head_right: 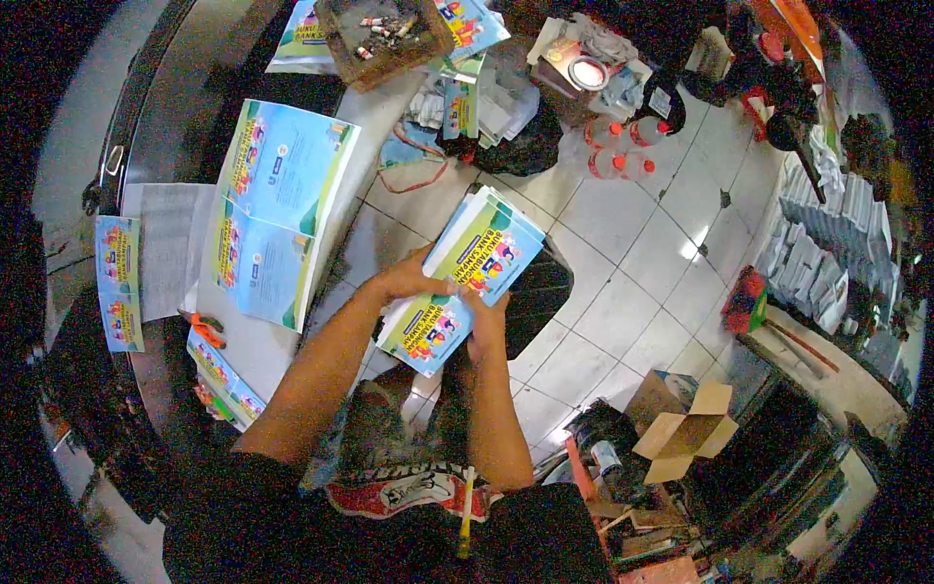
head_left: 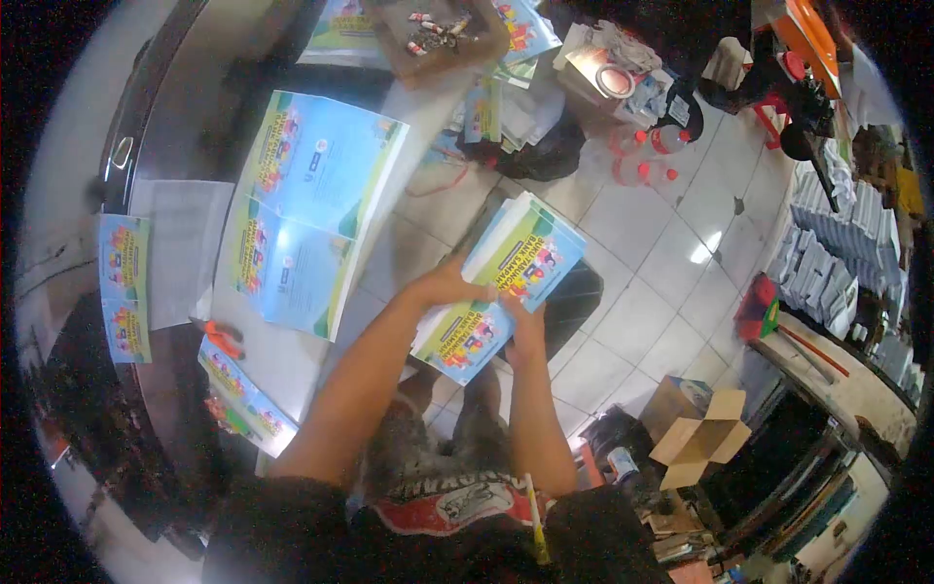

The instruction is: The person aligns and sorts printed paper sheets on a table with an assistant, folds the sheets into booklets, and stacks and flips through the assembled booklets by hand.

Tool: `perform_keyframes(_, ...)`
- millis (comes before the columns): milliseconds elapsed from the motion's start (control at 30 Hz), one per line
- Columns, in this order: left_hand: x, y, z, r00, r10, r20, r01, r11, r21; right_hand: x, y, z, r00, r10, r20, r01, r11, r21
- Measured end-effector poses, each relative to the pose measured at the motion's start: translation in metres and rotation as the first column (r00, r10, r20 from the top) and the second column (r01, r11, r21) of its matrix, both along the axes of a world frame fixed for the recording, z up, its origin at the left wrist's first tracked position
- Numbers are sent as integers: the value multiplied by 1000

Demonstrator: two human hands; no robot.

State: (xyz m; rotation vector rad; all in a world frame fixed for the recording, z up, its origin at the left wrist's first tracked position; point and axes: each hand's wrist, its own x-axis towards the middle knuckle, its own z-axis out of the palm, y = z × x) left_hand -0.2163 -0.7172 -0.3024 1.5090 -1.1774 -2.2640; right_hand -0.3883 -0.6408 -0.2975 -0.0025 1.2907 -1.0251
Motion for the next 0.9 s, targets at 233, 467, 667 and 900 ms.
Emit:
perform_keyframes(233, -9, 24, -25, 993, 16, 119, -16, 1000, 2, -18, 14, -3, 987, -45, 155, 40, 998, 40)
perform_keyframes(467, -49, 15, 81, 867, -84, 492, 228, 943, -240, -59, 38, -17, 974, -7, 226, 14, 999, -31)
perform_keyframes(667, -77, 8, 134, 776, -29, 630, 539, 550, -639, -138, 18, 64, 992, -67, 111, 60, 996, 68)
perform_keyframes(900, -90, 76, 5, 737, -21, 675, 671, -88, -736, -189, 43, -19, 981, -144, 133, 115, 971, 209)
